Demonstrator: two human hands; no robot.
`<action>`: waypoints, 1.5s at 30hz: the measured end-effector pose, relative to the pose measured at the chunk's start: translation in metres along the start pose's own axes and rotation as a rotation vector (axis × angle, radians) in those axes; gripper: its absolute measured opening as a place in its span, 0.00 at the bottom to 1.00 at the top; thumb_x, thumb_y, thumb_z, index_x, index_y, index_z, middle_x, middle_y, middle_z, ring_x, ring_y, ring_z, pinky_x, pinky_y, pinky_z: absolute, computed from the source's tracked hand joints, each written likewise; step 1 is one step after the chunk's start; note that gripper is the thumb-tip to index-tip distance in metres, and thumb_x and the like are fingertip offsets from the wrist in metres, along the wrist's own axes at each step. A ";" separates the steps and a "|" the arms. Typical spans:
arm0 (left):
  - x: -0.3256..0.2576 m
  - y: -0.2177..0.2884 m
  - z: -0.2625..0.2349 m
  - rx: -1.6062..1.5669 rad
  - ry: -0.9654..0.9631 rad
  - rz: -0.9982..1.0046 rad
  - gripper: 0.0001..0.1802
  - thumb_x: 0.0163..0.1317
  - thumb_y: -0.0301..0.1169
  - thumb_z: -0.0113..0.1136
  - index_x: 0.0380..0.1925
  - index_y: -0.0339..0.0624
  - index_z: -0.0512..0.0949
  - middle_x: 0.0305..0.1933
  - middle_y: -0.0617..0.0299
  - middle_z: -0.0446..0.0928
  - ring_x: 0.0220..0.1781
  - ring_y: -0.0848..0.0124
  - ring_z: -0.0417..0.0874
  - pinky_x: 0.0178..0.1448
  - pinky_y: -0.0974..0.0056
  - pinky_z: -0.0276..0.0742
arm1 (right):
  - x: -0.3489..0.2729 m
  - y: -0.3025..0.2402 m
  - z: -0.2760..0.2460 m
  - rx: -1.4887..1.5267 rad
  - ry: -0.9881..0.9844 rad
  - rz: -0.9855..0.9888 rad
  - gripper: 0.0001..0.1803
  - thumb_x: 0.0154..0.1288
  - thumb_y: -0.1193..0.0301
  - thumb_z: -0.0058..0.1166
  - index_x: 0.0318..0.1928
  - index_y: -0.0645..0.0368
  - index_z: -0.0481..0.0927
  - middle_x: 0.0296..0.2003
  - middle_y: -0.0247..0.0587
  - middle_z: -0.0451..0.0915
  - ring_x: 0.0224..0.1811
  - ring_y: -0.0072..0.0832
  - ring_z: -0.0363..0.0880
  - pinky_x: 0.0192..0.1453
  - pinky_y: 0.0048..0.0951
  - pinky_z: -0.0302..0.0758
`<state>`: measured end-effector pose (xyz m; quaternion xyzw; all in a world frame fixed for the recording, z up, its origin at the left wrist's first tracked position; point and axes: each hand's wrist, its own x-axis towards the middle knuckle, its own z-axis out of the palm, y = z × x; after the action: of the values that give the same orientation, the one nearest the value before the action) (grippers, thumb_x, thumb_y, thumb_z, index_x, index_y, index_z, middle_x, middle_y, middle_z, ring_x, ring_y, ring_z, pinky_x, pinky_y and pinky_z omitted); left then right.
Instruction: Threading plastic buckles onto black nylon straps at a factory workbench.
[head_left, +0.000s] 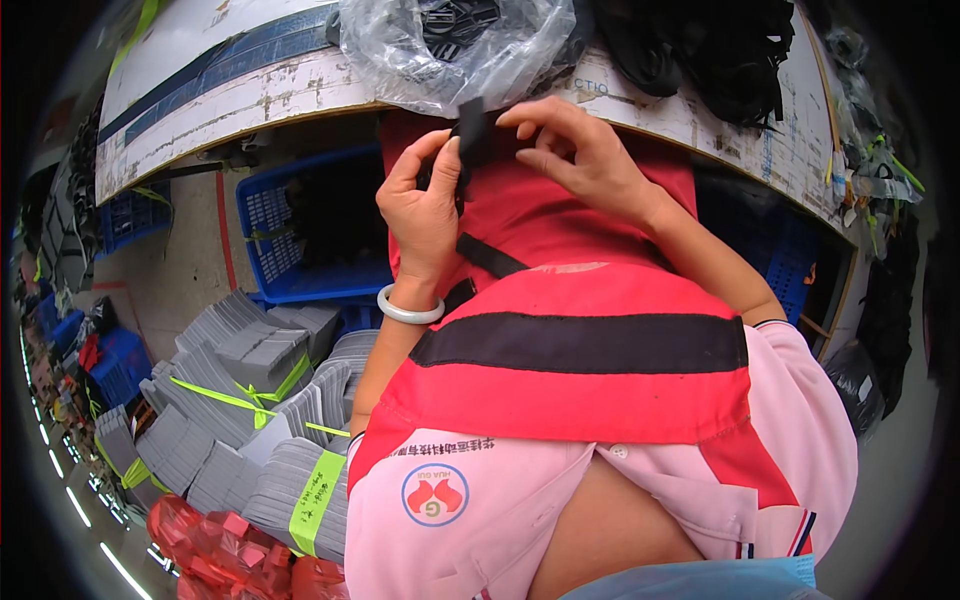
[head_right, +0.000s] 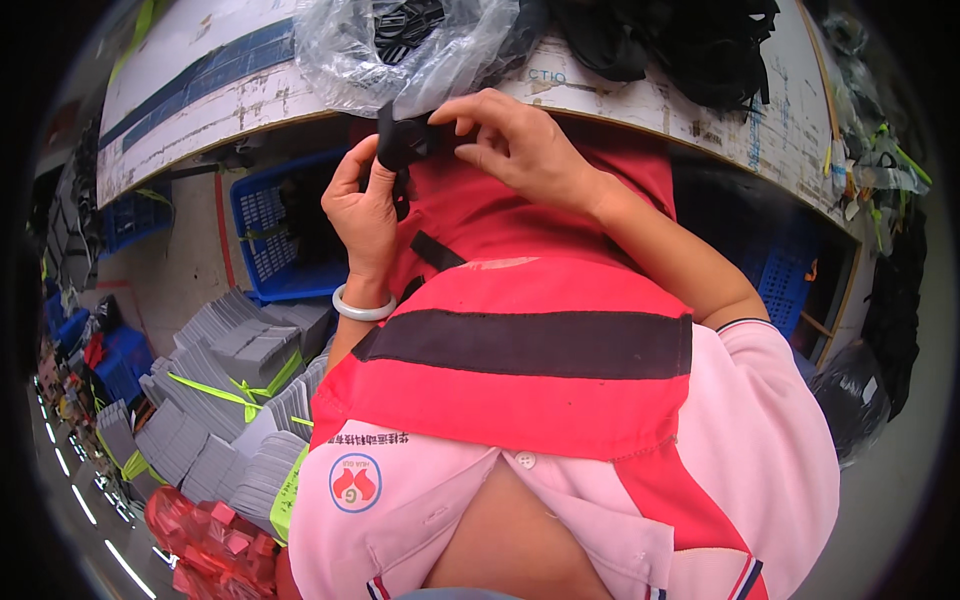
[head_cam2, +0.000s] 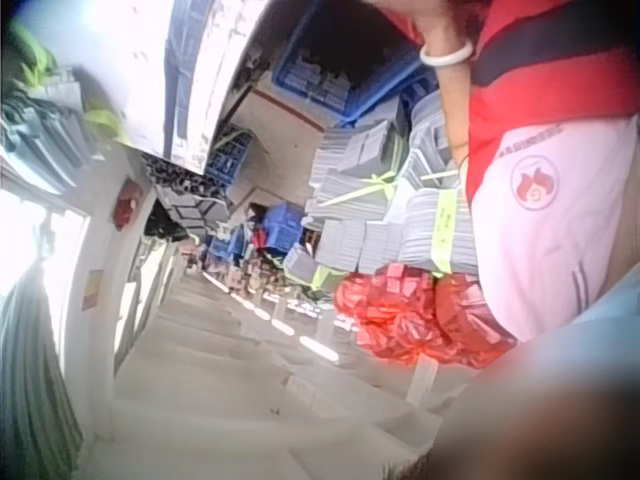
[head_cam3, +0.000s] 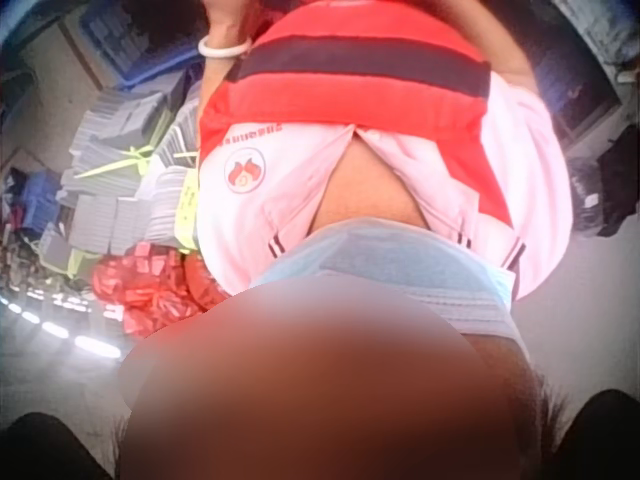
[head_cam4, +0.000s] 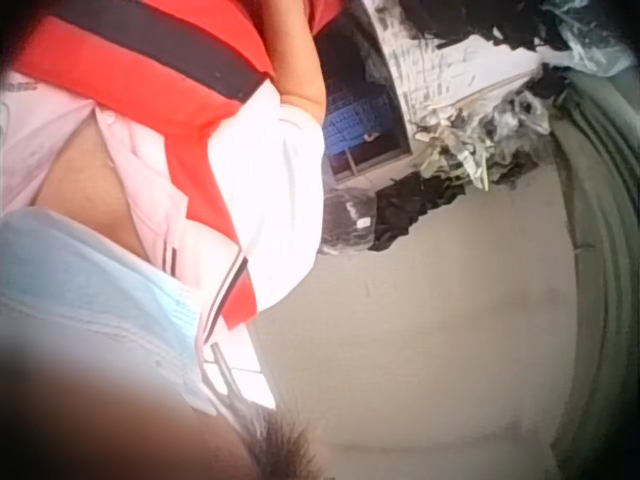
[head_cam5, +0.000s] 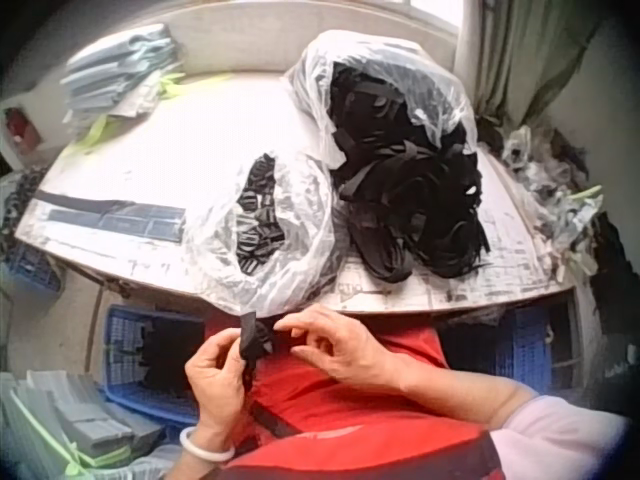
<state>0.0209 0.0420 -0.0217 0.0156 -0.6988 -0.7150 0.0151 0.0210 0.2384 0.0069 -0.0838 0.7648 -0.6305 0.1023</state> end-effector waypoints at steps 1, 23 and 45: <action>0.000 0.001 -0.002 -0.062 -0.008 -0.132 0.08 0.63 0.25 0.64 0.40 0.34 0.82 0.29 0.69 0.79 0.30 0.82 0.76 0.34 0.75 0.72 | -0.001 -0.001 -0.001 -0.316 -0.032 -0.296 0.20 0.60 0.78 0.62 0.53 0.58 0.77 0.39 0.36 0.75 0.29 0.16 0.74 0.32 0.20 0.72; -0.003 -0.006 0.004 -0.105 -0.025 -0.100 0.08 0.63 0.26 0.64 0.41 0.34 0.82 0.31 0.67 0.81 0.30 0.84 0.76 0.32 0.78 0.70 | -0.006 0.008 0.015 0.326 -0.147 0.479 0.16 0.73 0.60 0.50 0.30 0.58 0.75 0.18 0.22 0.65 0.17 0.10 0.57 0.19 0.18 0.56; -0.020 0.047 -0.115 -0.191 -0.303 -0.248 0.06 0.64 0.23 0.59 0.39 0.34 0.82 0.30 0.65 0.78 0.23 0.80 0.73 0.24 0.74 0.69 | 0.033 0.024 0.007 0.427 -0.037 0.317 0.13 0.70 0.63 0.54 0.38 0.60 0.77 0.23 0.28 0.72 0.19 0.12 0.66 0.22 0.16 0.66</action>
<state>0.0458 -0.0726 0.0232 -0.0079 -0.6148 -0.7686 -0.1767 -0.0092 0.2281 -0.0191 0.0490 0.6160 -0.7520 0.2292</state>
